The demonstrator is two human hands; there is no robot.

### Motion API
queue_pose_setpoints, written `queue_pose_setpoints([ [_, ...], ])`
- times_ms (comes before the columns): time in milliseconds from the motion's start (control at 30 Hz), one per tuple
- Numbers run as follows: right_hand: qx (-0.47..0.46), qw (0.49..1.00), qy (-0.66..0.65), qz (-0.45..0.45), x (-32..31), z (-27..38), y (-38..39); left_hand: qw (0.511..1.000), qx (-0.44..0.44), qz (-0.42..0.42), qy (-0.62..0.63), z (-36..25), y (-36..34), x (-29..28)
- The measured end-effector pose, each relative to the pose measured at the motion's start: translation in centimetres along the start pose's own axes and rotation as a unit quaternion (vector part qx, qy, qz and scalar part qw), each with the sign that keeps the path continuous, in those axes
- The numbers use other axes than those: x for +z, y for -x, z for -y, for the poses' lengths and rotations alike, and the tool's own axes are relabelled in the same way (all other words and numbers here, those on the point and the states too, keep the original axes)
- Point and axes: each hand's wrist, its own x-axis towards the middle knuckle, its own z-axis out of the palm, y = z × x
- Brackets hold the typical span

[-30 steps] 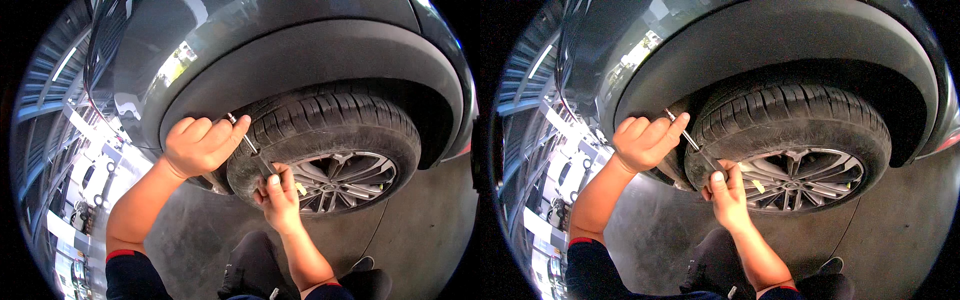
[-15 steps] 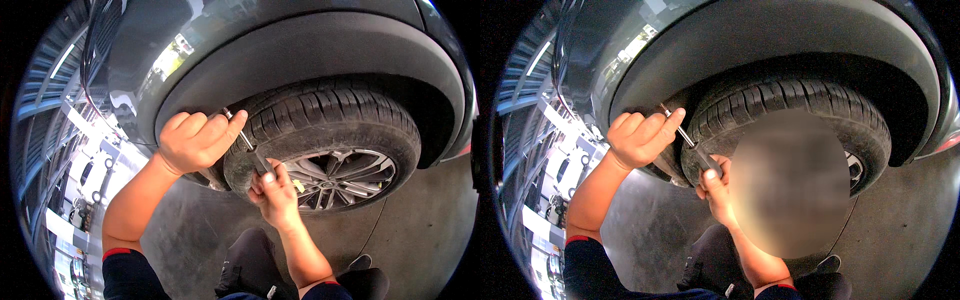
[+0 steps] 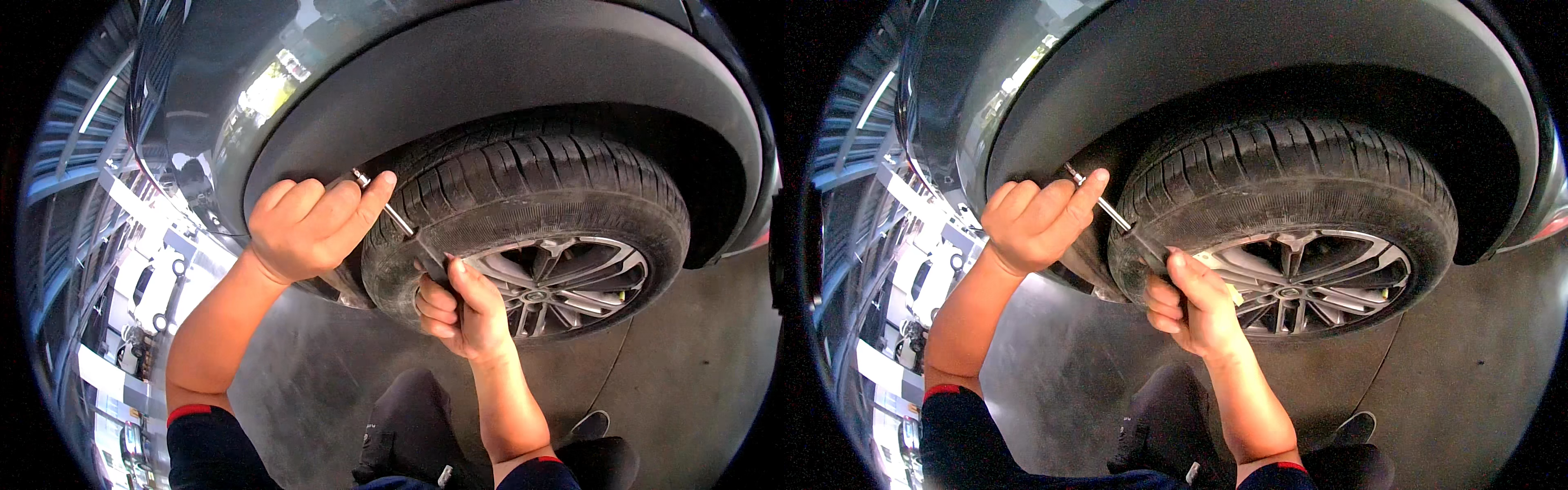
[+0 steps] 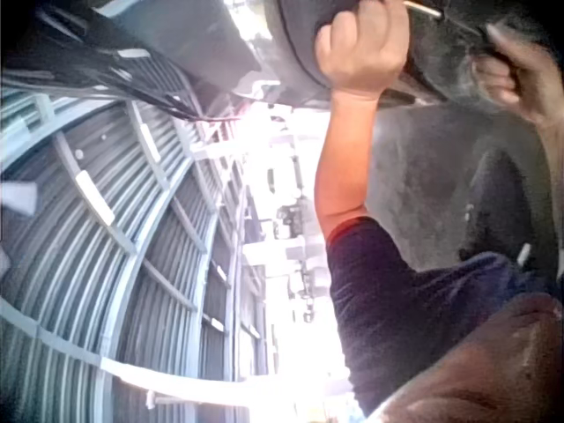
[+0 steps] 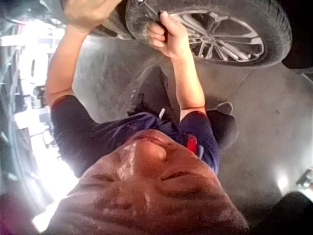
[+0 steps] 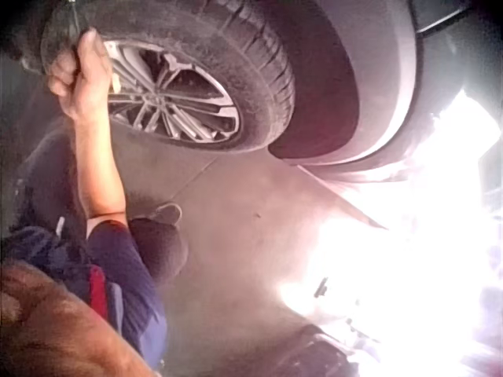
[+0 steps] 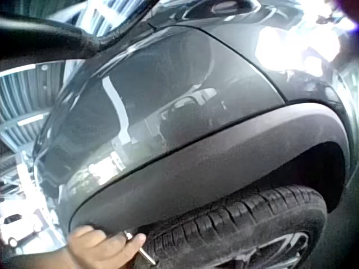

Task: The person selects fasteners from organizer bins on a shelf, walks over to a car, and secures the wheel arch trim onto the vehicle by hand and with a screwdriver.

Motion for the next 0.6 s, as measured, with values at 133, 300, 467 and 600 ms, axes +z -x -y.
queue_pose_setpoints([
  [133, -0.155, 0.968, 0.149, -0.128, 1.4, -3.6, -0.5, 1.000, -0.004, 0.000, 0.006, 0.0, 0.0, 0.0],
  [300, -0.205, 0.944, 0.226, -0.127, 0.1, -4.0, -1.0, 1.000, 0.003, -0.010, 0.003, -0.1, -0.1, 0.1],
  [467, 0.065, 0.995, -0.049, -0.049, 0.0, -0.7, 0.0, 1.000, -0.001, 0.002, -0.003, -0.2, 0.1, -0.1],
  [600, 0.008, 0.998, 0.020, -0.060, 0.8, -0.4, -0.3, 1.000, -0.002, 0.004, 0.000, 0.0, -0.2, -0.1],
])
